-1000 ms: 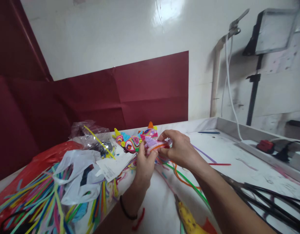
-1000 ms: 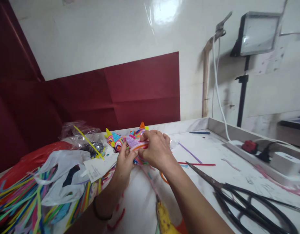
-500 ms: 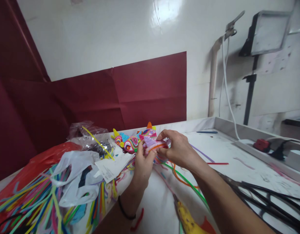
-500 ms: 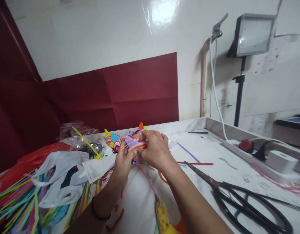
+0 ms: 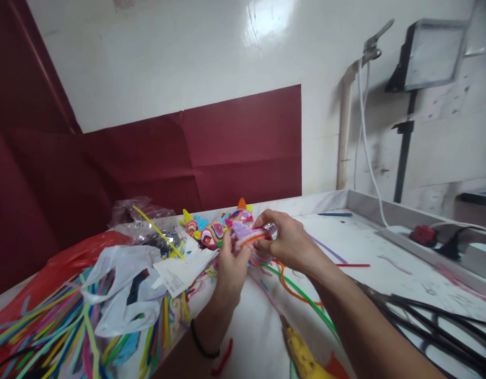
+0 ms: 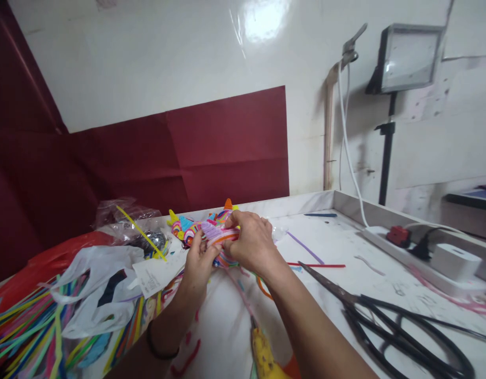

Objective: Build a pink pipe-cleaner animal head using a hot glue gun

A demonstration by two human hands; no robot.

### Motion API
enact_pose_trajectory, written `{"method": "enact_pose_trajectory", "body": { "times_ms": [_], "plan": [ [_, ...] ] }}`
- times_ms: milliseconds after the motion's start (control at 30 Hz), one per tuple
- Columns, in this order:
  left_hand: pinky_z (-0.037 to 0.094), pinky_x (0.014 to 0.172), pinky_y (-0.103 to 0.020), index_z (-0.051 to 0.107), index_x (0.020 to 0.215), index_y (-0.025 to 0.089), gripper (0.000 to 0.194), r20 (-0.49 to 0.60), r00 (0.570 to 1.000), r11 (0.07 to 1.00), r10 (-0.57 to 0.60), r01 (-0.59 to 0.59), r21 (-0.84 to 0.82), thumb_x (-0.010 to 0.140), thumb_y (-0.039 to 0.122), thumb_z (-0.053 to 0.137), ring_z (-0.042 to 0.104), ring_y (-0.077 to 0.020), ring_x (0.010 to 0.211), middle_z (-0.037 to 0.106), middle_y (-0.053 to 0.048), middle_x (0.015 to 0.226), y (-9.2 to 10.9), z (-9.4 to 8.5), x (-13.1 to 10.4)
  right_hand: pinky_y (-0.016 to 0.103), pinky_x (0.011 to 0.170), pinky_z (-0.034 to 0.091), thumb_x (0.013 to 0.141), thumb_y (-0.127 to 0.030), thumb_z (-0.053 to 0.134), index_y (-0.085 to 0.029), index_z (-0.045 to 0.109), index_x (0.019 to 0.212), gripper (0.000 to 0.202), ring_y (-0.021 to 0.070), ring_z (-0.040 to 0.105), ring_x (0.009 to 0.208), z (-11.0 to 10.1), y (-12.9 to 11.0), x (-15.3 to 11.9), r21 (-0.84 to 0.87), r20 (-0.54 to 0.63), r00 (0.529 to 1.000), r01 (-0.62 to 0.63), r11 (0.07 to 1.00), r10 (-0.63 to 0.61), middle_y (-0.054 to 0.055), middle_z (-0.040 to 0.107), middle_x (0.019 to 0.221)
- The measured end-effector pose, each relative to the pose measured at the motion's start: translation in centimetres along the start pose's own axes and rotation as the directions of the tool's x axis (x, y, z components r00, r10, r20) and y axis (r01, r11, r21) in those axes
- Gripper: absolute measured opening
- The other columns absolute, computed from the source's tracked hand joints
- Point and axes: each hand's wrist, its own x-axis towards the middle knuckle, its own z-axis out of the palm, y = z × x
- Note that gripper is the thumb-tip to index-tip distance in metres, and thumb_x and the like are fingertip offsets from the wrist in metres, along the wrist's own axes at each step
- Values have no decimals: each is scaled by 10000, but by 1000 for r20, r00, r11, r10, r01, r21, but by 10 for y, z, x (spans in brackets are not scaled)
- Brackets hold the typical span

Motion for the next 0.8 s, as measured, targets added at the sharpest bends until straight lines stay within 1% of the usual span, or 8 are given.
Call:
{"method": "enact_pose_trajectory", "body": {
  "times_ms": [133, 300, 433, 533, 633, 667, 733, 800],
  "plan": [
    [476, 947, -344, 513, 1231, 175, 544, -3, 1000, 999, 24, -24, 48, 701, 206, 633, 632, -243, 1098, 669, -107, 1205, 0, 0, -1, 368, 782, 418, 611, -79, 689, -228, 629, 878, 311, 239, 611, 867, 2, 1, 0, 3, -12, 1000, -16, 1000, 16, 27, 680, 923],
    [467, 957, -362, 524, 1237, 165, 539, -3, 999, 995, 48, -48, 82, 708, 194, 627, 619, -255, 1109, 662, -114, 1215, -3, -2, 1, 445, 929, 369, 607, -82, 690, -220, 625, 863, 299, 259, 592, 1009, 8, 4, 0, -50, -76, 994, 77, 996, -81, 31, 700, 983],
    [471, 962, -356, 511, 1244, 190, 529, 51, 999, 1000, -17, 17, 3, 727, 214, 624, 636, -239, 1090, 679, -87, 1184, -1, -1, 1, 509, 988, 327, 603, -109, 692, -223, 637, 860, 286, 282, 573, 1088, 10, 6, 0, -77, -90, 990, 102, 992, -109, 39, 696, 1010],
    [487, 936, -344, 533, 1213, 213, 497, 75, 996, 997, -55, 59, -55, 728, 229, 641, 651, -228, 1057, 704, -60, 1114, 5, 0, -2, 519, 1000, 340, 614, -167, 696, -230, 652, 853, 250, 313, 550, 1158, 4, 4, 0, -6, -109, 986, 128, 992, -128, 53, 693, 1039],
    [537, 806, -338, 540, 1206, 246, 463, 59, 985, 983, -161, 166, -74, 749, 254, 616, 670, -229, 977, 707, -44, 1044, 11, 0, -4, 485, 1023, 348, 710, -228, 633, -238, 658, 876, 168, 306, 498, 1246, -6, 3, -1, 108, -268, 938, 255, 961, -219, 53, 705, 1053],
    [547, 760, -334, 528, 1219, 261, 465, 49, 977, 973, -207, 211, -90, 760, 260, 603, 672, -229, 957, 698, -44, 1046, 13, 0, -4, 463, 1013, 366, 753, -242, 591, -234, 659, 871, 136, 291, 524, 1216, -11, 2, -2, 126, -341, 909, 296, 947, -239, 54, 712, 1027],
    [556, 720, -332, 507, 1233, 278, 467, 36, 962, 949, -270, 273, -160, 774, 254, 590, 667, -228, 956, 671, -52, 1099, 17, -2, -4, 414, 936, 424, 815, -266, 516, -221, 658, 836, 151, 260, 619, 1043, -19, 3, -2, 131, -447, 865, 316, 939, -229, 59, 720, 931],
    [562, 741, -349, 517, 1188, 269, 422, 42, 959, 926, -281, 283, -250, 774, 229, 590, 660, -228, 974, 651, -59, 1133, 21, -3, -3, 371, 817, 464, 837, -299, 486, -209, 656, 811, 194, 227, 662, 828, -26, 6, -2, 150, -475, 863, 272, 951, -172, 53, 713, 814]
  ]
}}
